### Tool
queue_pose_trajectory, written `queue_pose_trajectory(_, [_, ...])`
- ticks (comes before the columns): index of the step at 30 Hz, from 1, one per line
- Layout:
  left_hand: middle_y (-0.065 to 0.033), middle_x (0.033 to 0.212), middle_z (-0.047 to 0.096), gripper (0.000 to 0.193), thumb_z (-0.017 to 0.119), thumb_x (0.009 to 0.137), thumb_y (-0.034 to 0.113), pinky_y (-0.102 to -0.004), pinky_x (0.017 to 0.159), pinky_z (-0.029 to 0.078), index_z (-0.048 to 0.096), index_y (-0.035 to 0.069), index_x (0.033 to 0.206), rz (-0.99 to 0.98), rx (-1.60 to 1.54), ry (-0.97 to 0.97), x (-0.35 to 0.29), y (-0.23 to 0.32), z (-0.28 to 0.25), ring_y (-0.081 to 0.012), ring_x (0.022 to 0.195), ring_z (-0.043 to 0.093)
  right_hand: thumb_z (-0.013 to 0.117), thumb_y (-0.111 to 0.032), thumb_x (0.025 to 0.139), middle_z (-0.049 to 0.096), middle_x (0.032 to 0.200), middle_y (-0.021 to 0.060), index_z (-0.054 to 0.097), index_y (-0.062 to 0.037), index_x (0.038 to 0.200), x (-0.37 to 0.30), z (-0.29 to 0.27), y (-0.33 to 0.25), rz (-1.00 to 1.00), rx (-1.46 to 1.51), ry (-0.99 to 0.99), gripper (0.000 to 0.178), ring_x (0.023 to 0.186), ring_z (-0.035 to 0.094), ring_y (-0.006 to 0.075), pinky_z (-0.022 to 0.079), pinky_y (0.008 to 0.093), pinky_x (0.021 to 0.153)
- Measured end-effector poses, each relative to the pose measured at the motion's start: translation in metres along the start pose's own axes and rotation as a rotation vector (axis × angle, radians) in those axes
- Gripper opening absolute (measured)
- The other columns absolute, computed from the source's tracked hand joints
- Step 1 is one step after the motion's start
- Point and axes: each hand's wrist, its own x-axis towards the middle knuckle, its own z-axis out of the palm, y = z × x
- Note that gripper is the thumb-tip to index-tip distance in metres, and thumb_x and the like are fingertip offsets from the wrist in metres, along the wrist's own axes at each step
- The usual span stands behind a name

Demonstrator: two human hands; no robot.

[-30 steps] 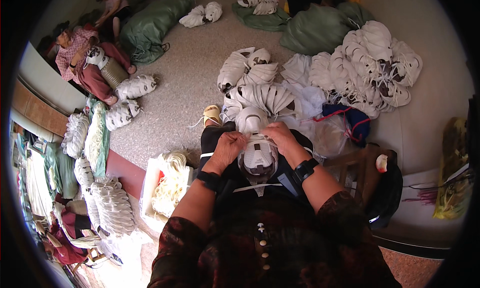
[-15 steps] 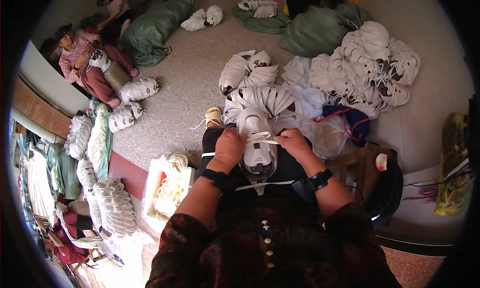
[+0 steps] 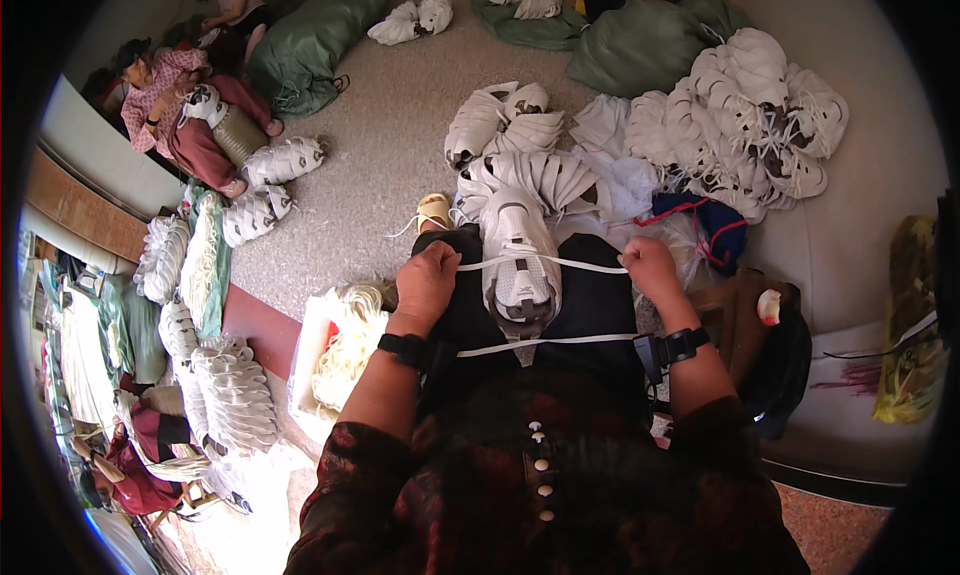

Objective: The recorder is threading laces through the eyelets of a white sneaker component in a large-scale manufacturing environment.

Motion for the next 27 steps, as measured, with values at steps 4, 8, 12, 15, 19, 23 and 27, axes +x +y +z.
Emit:
queue_pose_trajectory(4, [-0.0125, 0.074, 0.062, 0.016, 0.060, 0.081, 0.021, -0.0401, 0.063, 0.048, 0.060, 0.006, 0.078, 0.154, 0.014, -0.065, 0.000, 0.021, -0.005, -0.0324, 0.072, 0.061, 0.066, -0.008, 0.069, 0.058, 0.083, 0.0175, 0.053, -0.0027, 0.090, 0.001, 0.020, -0.046, -0.325, -0.028, -0.071, 0.024, 0.082, 0.056, 0.0351, 0.045, 0.0399, 0.072])
queue_pose_trajectory(8, [-0.0133, 0.078, 0.062, 0.013, 0.061, 0.079, 0.018, -0.0384, 0.066, 0.048, 0.061, 0.005, 0.081, 0.270, -0.078, -0.169, 0.003, 0.032, 0.011, -0.0316, 0.075, 0.061, 0.057, -0.001, 0.070, 0.058, 0.090, 0.0199, 0.053, -0.0014, 0.095, -0.004, 0.053, -0.078, -0.548, -0.068, -0.181, 0.026, 0.088, 0.056, 0.0368, 0.046, 0.0414, 0.077])
queue_pose_trajectory(12, [-0.0124, 0.080, 0.063, 0.013, 0.065, 0.074, 0.015, -0.0366, 0.067, 0.048, 0.062, 0.006, 0.083, 0.317, -0.028, -0.178, 0.005, 0.041, 0.012, -0.0304, 0.075, 0.061, 0.056, -0.003, 0.068, 0.060, 0.070, 0.0176, 0.056, -0.0043, 0.081, 0.001, 0.065, -0.097, -0.555, -0.349, -0.194, 0.013, 0.070, 0.060, 0.0367, 0.049, 0.0430, 0.063])
queue_pose_trajectory(15, [-0.0115, 0.079, 0.063, 0.013, 0.066, 0.072, 0.015, -0.0368, 0.067, 0.049, 0.063, 0.007, 0.082, 0.331, -0.013, -0.158, 0.008, 0.043, 0.009, -0.0299, 0.075, 0.061, 0.057, -0.005, 0.068, 0.060, 0.067, 0.0155, 0.057, -0.0053, 0.078, 0.007, 0.052, -0.104, -0.648, -0.505, -0.196, 0.010, 0.068, 0.061, 0.0344, 0.049, 0.0428, 0.061])
queue_pose_trajectory(19, [-0.0102, 0.078, 0.064, 0.011, 0.066, 0.072, 0.015, -0.0365, 0.066, 0.049, 0.064, 0.010, 0.081, 0.346, 0.021, -0.184, 0.013, 0.039, 0.005, -0.0291, 0.075, 0.062, 0.054, -0.010, 0.073, 0.060, 0.065, 0.0140, 0.057, -0.0065, 0.078, 0.015, 0.047, -0.108, -0.705, -0.584, -0.176, 0.007, 0.065, 0.062, 0.0314, 0.049, 0.0424, 0.059])
queue_pose_trajectory(23, [-0.0096, 0.077, 0.063, 0.010, 0.066, 0.072, 0.014, -0.0350, 0.066, 0.049, 0.065, 0.011, 0.081, 0.383, -0.031, -0.155, 0.012, 0.032, 0.005, -0.0284, 0.074, 0.062, 0.047, -0.020, 0.085, 0.059, 0.066, 0.0159, 0.058, -0.0096, 0.086, 0.005, 0.042, -0.096, -0.686, -0.564, -0.299, 0.015, 0.063, 0.059, 0.0352, 0.047, 0.0444, 0.059])
queue_pose_trajectory(27, [-0.0092, 0.076, 0.064, 0.010, 0.066, 0.073, 0.008, -0.0313, 0.066, 0.049, 0.067, 0.008, 0.083, 0.337, -0.115, -0.223, 0.006, 0.010, 0.004, -0.0249, 0.073, 0.063, 0.043, -0.024, 0.090, 0.058, 0.067, 0.0175, 0.059, -0.0116, 0.090, -0.002, 0.045, -0.079, -0.724, -0.459, -0.276, 0.020, 0.063, 0.058, 0.0370, 0.045, 0.0456, 0.058])
